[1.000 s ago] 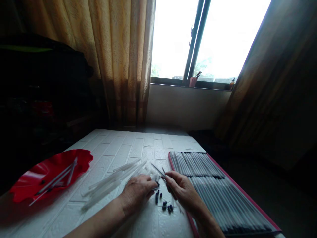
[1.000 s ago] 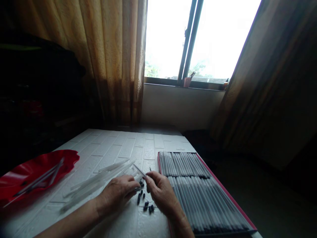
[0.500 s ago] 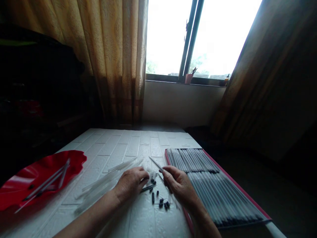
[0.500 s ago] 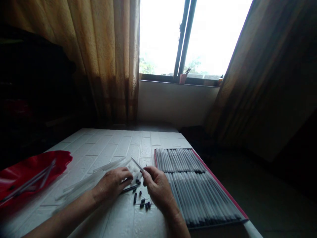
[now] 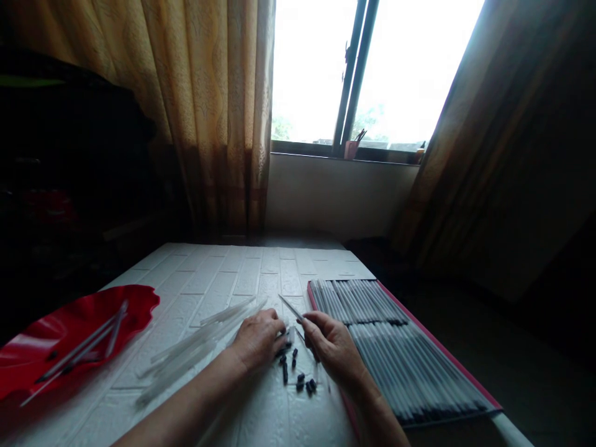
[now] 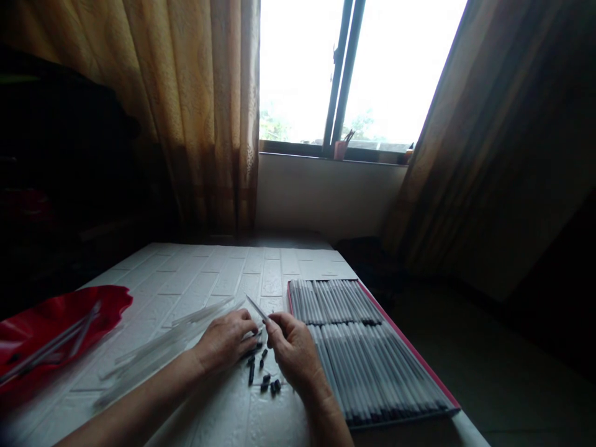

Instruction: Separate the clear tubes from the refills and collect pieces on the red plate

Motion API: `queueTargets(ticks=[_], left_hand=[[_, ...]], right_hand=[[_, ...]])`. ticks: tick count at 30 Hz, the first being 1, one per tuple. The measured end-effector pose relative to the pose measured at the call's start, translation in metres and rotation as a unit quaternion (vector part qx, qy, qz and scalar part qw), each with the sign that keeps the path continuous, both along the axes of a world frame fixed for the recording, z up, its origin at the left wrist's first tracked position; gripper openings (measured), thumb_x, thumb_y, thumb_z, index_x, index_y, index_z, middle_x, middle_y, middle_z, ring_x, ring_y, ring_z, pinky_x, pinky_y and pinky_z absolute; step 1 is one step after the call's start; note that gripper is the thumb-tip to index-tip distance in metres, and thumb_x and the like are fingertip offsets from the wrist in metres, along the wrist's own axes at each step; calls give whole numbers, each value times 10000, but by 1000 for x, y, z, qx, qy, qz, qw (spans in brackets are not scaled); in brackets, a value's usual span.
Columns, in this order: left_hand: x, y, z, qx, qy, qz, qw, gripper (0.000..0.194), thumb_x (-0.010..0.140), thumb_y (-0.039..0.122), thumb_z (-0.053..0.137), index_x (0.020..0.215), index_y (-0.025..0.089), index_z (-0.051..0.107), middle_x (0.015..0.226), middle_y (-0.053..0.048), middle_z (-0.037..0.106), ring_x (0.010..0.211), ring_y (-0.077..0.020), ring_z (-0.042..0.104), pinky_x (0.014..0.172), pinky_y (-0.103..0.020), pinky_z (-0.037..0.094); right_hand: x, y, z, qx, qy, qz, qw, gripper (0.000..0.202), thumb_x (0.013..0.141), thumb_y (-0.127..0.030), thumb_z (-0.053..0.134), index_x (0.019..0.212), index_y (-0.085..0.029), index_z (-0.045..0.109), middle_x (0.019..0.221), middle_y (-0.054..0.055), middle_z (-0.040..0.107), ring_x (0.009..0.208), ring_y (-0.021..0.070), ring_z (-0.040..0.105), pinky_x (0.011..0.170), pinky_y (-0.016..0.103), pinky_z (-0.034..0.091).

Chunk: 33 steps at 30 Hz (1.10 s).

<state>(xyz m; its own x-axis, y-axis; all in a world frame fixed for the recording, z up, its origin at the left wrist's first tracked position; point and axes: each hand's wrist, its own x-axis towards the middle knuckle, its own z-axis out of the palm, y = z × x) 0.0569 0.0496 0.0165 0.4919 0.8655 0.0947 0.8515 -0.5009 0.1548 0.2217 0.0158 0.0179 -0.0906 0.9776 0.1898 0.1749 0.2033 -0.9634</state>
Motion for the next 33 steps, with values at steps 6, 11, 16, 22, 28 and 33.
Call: queueTargets(ticks=[6,11,16,22,28,33], left_hand=[[0,-10,4,8,1,0,1000,159,829,225,544,858,215,699,993,-67,652,946,-229,602,807,-313,455],[-2,-15,-2,-11,-29,-4,1000,107,816,280,595,847,227,683,1014,-61,637,959,-239,591,818,-332,450],[-4,-14,-1,2,-64,-9,998,106,843,240,541,866,205,639,1015,-76,635,972,-246,584,839,-348,442],[-46,-6,4,-111,-325,18,939,112,889,303,446,900,215,514,835,-18,635,733,-158,609,659,-259,470],[-85,-2,-17,-271,-568,74,774,435,701,552,683,900,198,528,733,49,515,573,-87,521,398,-147,368],[-83,-2,-37,-288,-610,69,735,459,662,546,739,886,184,569,621,72,509,447,-52,460,340,-127,321]], right_hand=[[-3,1,1,-10,6,0,1000,328,811,-482,507,783,-159,560,598,-27,541,433,78,444,416,194,350],[-4,1,1,1,-7,0,1000,304,814,-457,501,763,-161,551,598,-22,555,433,78,448,422,196,353],[-5,1,1,-8,-1,-8,1000,319,791,-482,512,755,-167,554,602,-27,558,431,82,462,419,198,367],[-5,4,-5,12,-6,-30,999,348,782,-472,550,795,-141,660,572,-15,547,510,118,489,481,221,387],[-24,-1,-14,16,-16,34,999,375,798,-484,580,880,-153,737,670,36,659,689,187,609,640,266,470],[-35,-6,-17,32,-60,68,995,333,851,-420,536,910,-174,752,784,52,709,769,204,635,682,263,473]])
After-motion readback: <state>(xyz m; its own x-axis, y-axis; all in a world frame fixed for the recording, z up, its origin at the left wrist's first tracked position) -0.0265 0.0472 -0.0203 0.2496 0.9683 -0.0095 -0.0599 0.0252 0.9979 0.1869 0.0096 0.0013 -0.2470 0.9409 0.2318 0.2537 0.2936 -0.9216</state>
